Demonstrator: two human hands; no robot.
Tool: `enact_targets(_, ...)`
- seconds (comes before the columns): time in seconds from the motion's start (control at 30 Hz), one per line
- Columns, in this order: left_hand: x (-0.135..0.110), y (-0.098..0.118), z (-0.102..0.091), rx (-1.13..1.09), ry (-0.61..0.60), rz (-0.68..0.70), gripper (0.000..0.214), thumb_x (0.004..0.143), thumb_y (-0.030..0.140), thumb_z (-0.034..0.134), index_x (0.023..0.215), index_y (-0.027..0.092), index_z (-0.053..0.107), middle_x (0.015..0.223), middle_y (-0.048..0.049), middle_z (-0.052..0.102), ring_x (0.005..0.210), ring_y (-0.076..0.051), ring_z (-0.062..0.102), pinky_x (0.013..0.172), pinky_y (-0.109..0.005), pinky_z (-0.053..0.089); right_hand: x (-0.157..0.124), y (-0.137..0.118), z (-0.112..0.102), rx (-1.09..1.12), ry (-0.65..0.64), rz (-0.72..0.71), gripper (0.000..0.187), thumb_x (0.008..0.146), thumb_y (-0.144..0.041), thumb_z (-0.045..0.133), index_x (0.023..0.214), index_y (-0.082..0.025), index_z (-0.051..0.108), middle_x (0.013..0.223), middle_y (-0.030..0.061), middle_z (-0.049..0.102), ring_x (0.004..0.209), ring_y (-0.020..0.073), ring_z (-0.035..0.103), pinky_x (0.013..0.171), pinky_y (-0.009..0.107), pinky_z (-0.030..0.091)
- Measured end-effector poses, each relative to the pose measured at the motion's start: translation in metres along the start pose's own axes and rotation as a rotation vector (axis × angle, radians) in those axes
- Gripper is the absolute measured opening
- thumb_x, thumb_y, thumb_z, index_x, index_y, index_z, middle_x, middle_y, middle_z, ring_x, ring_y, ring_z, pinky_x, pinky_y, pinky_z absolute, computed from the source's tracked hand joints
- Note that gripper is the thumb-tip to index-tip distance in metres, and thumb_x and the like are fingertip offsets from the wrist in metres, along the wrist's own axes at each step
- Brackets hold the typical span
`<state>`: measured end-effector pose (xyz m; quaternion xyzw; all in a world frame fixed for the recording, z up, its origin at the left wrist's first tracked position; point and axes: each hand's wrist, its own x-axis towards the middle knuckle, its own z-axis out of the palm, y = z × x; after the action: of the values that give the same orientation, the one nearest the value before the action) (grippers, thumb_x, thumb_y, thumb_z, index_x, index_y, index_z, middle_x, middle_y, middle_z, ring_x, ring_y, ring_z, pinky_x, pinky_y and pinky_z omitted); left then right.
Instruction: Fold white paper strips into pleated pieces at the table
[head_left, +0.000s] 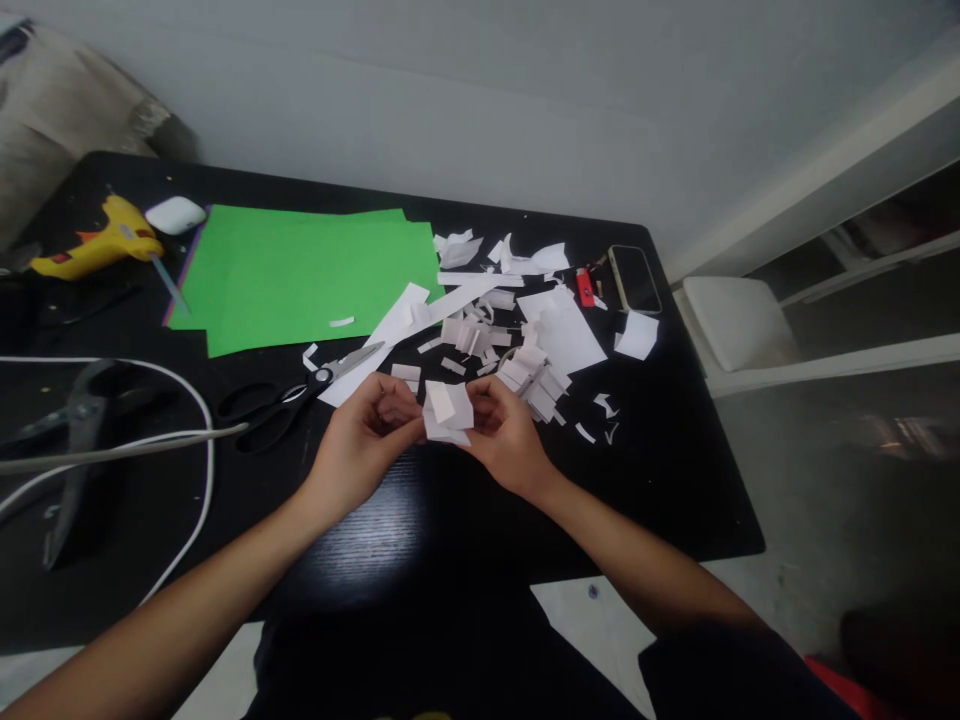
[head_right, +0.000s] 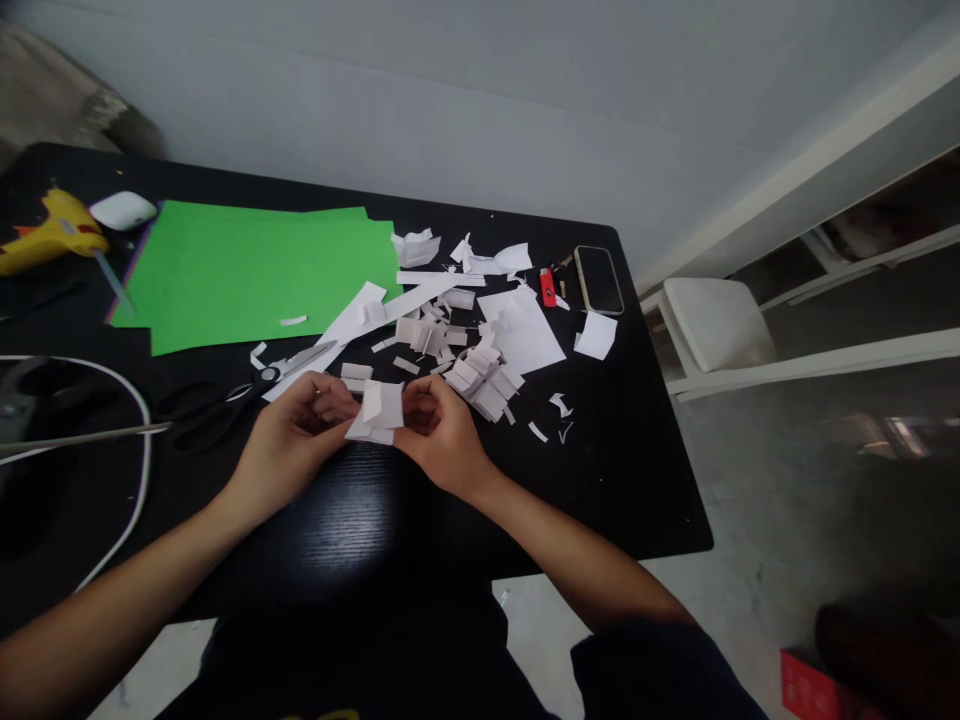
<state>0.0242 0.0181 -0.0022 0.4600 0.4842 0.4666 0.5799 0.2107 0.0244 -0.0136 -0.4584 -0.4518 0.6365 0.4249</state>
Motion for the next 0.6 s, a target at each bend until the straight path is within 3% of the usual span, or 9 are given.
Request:
enact_targets(0.37, 0.0002, 0.0015, -0.0043, 0.070, -0.113, -0.033, 0.031, 0.074, 0.019, 0.083, 0.097, 0.020, 0.061, 0.083, 0.0009, 0.072, 0.075, -0.014, 0.068, 0.069, -0.025, 0.053, -0.0002, 0.0054, 0.0003, -0.001, -0.032, 0.032, 0.055, 0.063, -0.027, 0.093, 0.096, -0.025, 0.050, 0.084, -0.0042, 0.069, 0.076, 0.0159, 0.071, 0.071, 0.029, 0.057)
enact_targets(0.6, 0.0054, 0.0000, -0.0076, 0.030, -0.084, -0.054, 0.033, 0.071, 0.017, 0.081, 0.096, 0.019, 0.060, 0.080, 0.0006, 0.073, 0.072, -0.014, 0.070, 0.069, -0.027, 0.055, 0.0048, 0.0021, -0.0086, -0.016, -0.063, 0.066, 0.053, 0.062, -0.027, 0.093, 0.094, -0.024, 0.051, 0.082, -0.0045, 0.069, 0.073, 0.0141, 0.070, 0.071, 0.029, 0.059)
